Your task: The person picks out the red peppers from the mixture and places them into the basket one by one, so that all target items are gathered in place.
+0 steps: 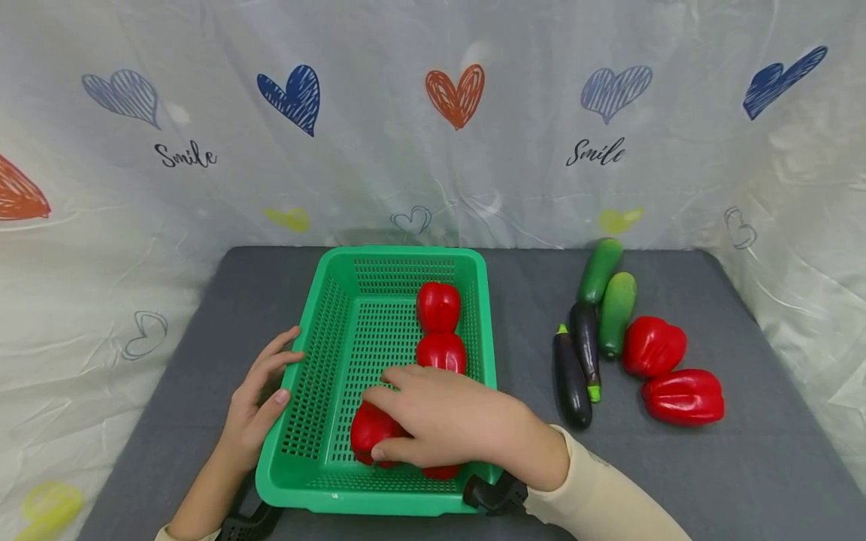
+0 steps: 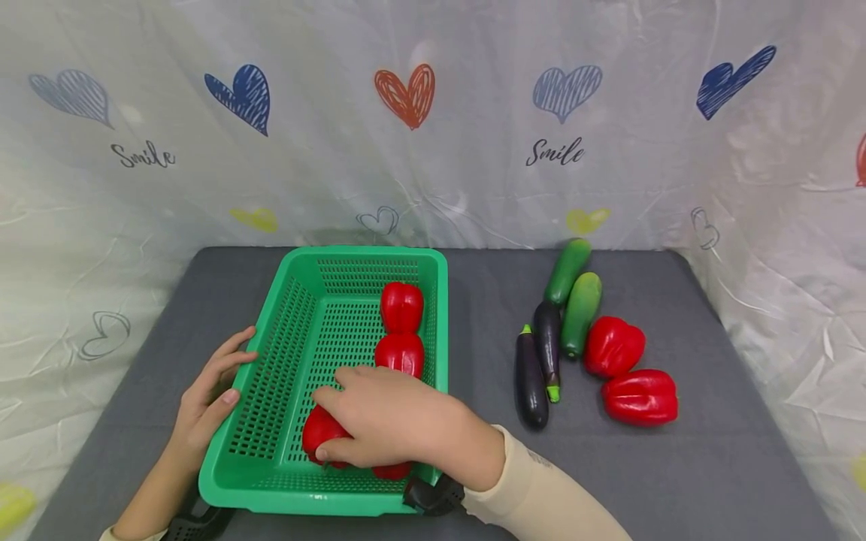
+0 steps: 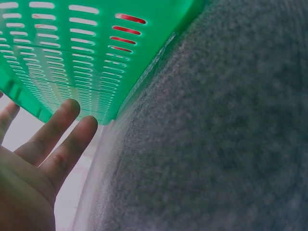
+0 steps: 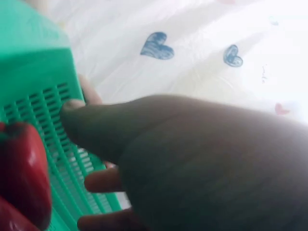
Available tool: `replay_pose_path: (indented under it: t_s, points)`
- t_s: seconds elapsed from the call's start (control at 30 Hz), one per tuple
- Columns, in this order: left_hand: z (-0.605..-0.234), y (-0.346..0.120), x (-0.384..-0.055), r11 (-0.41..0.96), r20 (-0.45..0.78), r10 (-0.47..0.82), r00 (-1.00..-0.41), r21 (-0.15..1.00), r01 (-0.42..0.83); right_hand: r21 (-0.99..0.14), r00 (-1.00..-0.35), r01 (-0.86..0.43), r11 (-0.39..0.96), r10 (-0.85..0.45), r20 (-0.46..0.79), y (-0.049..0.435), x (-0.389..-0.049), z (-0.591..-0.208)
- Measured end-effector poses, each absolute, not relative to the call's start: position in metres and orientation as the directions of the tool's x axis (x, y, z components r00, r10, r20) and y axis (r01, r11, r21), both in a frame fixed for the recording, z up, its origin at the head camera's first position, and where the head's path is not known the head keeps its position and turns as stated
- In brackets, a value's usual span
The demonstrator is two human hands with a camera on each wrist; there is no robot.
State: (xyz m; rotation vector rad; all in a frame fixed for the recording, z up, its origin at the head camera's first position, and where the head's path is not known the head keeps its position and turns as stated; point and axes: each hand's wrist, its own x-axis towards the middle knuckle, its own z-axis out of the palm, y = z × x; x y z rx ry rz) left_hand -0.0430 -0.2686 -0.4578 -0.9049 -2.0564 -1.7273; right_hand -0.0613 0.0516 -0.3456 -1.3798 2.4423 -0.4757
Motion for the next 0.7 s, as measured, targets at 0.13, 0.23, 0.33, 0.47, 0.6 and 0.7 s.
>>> replay_pose_path:
  t_s: [0.13, 0.23, 0.33, 0.47, 0.6, 0.7]
  points:
    - [-0.458, -0.270, -0.043, 0.075, 0.599, 0.267, -0.755, 0.768, 0.637, -0.402, -0.509, -0.775, 0.488, -0.858, -0.059, 0.055, -0.060, -0.342]
    - [-0.458, -0.270, -0.042, 0.080, 0.590, 0.268, -0.762, 0.774, 0.628, -0.386, -0.519, -0.783, 0.488, -0.854, -0.027, 0.058, -0.060, -0.339]
    - [-0.457, -0.270, -0.040, 0.082, 0.582, 0.268, -0.768, 0.780, 0.620, -0.375, -0.529, -0.787, 0.490, -0.849, 0.000, 0.061, -0.060, -0.336]
    - [-0.457, -0.269, -0.039, 0.090, 0.579, 0.267, -0.770, 0.781, 0.618, -0.373, -0.540, -0.787, 0.492, -0.841, 0.029, 0.066, -0.060, -0.331]
    - [-0.457, -0.269, -0.040, 0.093, 0.581, 0.268, -0.769, 0.778, 0.621, -0.373, -0.551, -0.789, 0.489, -0.831, 0.075, 0.073, -0.062, -0.327]
    - [-0.457, -0.270, -0.041, 0.094, 0.582, 0.268, -0.768, 0.778, 0.622, -0.368, -0.559, -0.793, 0.486, -0.821, 0.120, 0.078, -0.063, -0.324]
